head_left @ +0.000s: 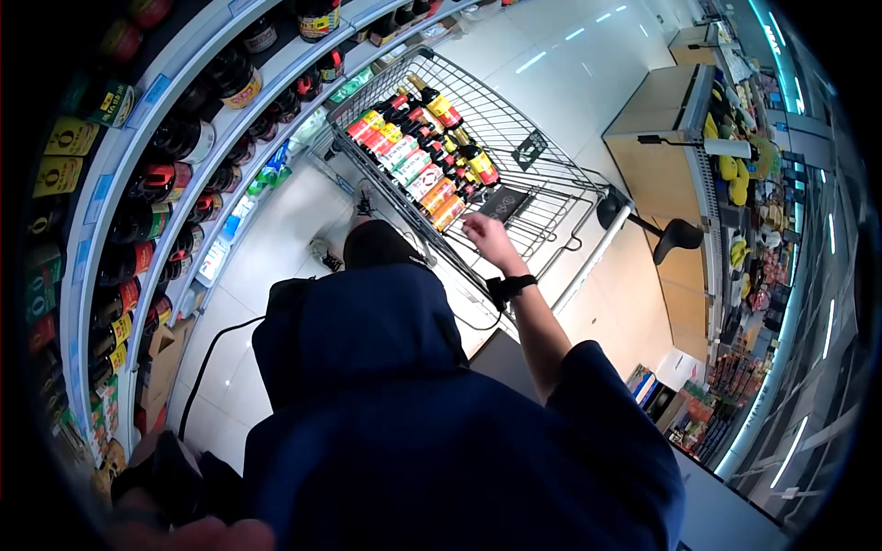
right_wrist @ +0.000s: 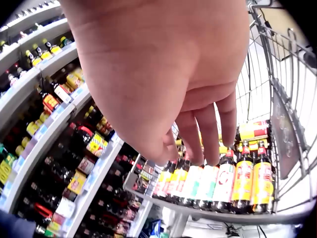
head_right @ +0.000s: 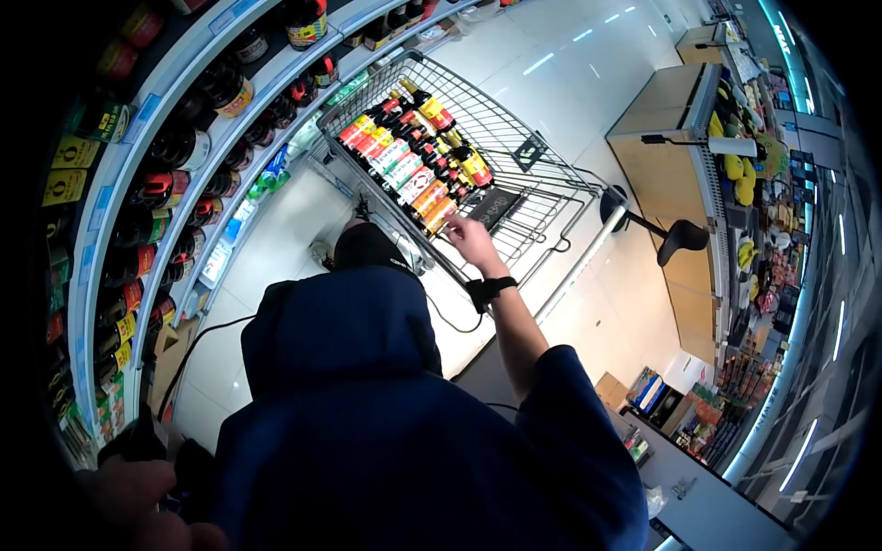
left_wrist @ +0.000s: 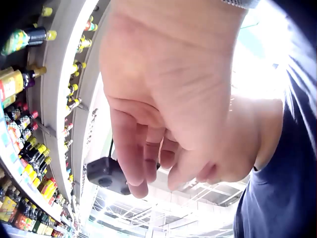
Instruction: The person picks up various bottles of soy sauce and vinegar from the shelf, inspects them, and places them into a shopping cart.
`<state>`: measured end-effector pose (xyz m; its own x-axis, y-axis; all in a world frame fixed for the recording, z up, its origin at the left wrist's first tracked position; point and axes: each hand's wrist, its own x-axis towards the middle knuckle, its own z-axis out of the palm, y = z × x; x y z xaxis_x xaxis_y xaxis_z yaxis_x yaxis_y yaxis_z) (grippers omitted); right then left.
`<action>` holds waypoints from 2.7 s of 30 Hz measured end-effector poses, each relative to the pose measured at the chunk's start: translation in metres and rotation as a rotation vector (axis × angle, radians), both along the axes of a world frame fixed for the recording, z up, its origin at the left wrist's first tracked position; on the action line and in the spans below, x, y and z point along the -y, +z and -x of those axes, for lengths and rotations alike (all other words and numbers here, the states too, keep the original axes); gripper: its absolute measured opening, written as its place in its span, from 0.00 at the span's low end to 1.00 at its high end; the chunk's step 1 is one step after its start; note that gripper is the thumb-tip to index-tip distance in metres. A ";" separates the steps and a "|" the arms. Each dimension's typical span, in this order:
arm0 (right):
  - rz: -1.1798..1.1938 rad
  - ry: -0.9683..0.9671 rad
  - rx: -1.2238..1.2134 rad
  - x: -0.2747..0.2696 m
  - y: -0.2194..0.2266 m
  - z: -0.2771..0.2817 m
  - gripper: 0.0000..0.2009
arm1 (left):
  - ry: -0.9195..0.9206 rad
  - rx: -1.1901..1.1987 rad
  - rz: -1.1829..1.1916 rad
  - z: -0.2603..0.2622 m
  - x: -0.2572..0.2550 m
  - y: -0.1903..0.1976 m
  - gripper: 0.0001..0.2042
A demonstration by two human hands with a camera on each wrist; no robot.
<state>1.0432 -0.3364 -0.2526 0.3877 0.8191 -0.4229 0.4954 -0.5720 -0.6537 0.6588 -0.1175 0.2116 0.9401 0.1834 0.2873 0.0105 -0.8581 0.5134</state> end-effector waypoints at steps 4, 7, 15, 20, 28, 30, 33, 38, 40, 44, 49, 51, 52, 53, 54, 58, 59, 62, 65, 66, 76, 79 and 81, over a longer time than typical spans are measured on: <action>0.045 0.052 0.183 0.034 -0.012 0.043 0.17 | -0.073 0.394 -0.207 0.020 0.004 -0.037 0.13; 0.066 0.043 0.242 0.048 -0.043 0.074 0.28 | -0.026 0.099 -0.218 0.032 0.017 0.004 0.09; 0.089 -0.097 0.310 0.056 -0.071 0.072 0.18 | 0.508 0.281 0.192 0.104 0.043 -0.052 0.14; 0.106 -0.101 0.398 0.056 -0.077 0.077 0.17 | 0.277 -0.162 -0.030 0.075 0.011 -0.061 0.14; 0.171 -0.102 0.495 0.050 -0.085 0.065 0.18 | 0.304 -0.242 -0.034 0.043 -0.015 -0.099 0.20; 0.161 -0.113 0.498 0.046 -0.085 0.057 0.19 | 0.267 -0.255 0.011 0.030 -0.025 -0.111 0.23; 0.171 -0.131 0.499 0.037 -0.084 0.040 0.20 | 0.254 -0.327 0.063 0.010 -0.038 -0.128 0.24; 0.167 -0.107 0.486 0.024 -0.087 -0.005 0.19 | 0.214 -0.378 0.131 -0.036 -0.058 -0.151 0.24; 0.165 -0.102 0.481 0.018 -0.090 -0.024 0.19 | 0.166 -0.342 0.138 -0.057 -0.066 -0.155 0.24; 0.193 -0.136 0.434 0.003 -0.083 -0.050 0.20 | 0.155 -0.282 0.133 -0.094 -0.081 -0.164 0.23; 0.205 -0.116 0.370 -0.015 -0.084 -0.094 0.21 | 0.217 -0.322 0.154 -0.150 -0.108 -0.162 0.21; 0.204 -0.121 0.296 -0.013 -0.087 -0.105 0.22 | 0.241 -0.284 0.157 -0.160 -0.112 -0.164 0.21; 0.188 -0.155 0.246 -0.014 -0.089 -0.113 0.23 | 0.256 -0.248 0.159 -0.169 -0.117 -0.167 0.21; 0.218 -0.144 0.229 -0.016 -0.091 -0.122 0.23 | 0.250 -0.219 0.150 -0.175 -0.122 -0.170 0.21; 0.249 -0.133 0.211 -0.020 -0.092 -0.130 0.23 | 0.263 -0.216 0.145 -0.182 -0.126 -0.172 0.21; 0.187 -0.056 0.144 -0.020 -0.105 -0.155 0.25 | 0.345 -0.183 0.161 -0.203 -0.142 -0.176 0.23; 0.206 -0.033 0.105 -0.021 -0.106 -0.164 0.25 | 0.383 -0.114 0.154 -0.209 -0.150 -0.181 0.24; 0.141 0.037 0.168 -0.020 -0.123 -0.183 0.26 | 0.545 0.101 0.194 -0.222 -0.185 -0.212 0.27; 0.208 0.149 0.112 -0.034 -0.099 -0.202 0.24 | 0.808 0.281 0.201 -0.237 -0.237 -0.236 0.30; 0.198 0.186 0.110 -0.037 -0.098 -0.209 0.23 | 0.856 0.367 0.206 -0.245 -0.245 -0.223 0.29; 0.237 0.329 0.181 -0.045 -0.122 -0.243 0.16 | 1.191 0.248 0.167 -0.302 -0.371 -0.171 0.24; 0.235 0.313 0.137 -0.046 -0.110 -0.243 0.17 | 1.182 0.309 0.252 -0.310 -0.367 -0.180 0.23; 0.273 0.316 0.134 -0.058 -0.072 -0.240 0.17 | 1.062 0.694 0.351 -0.314 -0.373 -0.194 0.21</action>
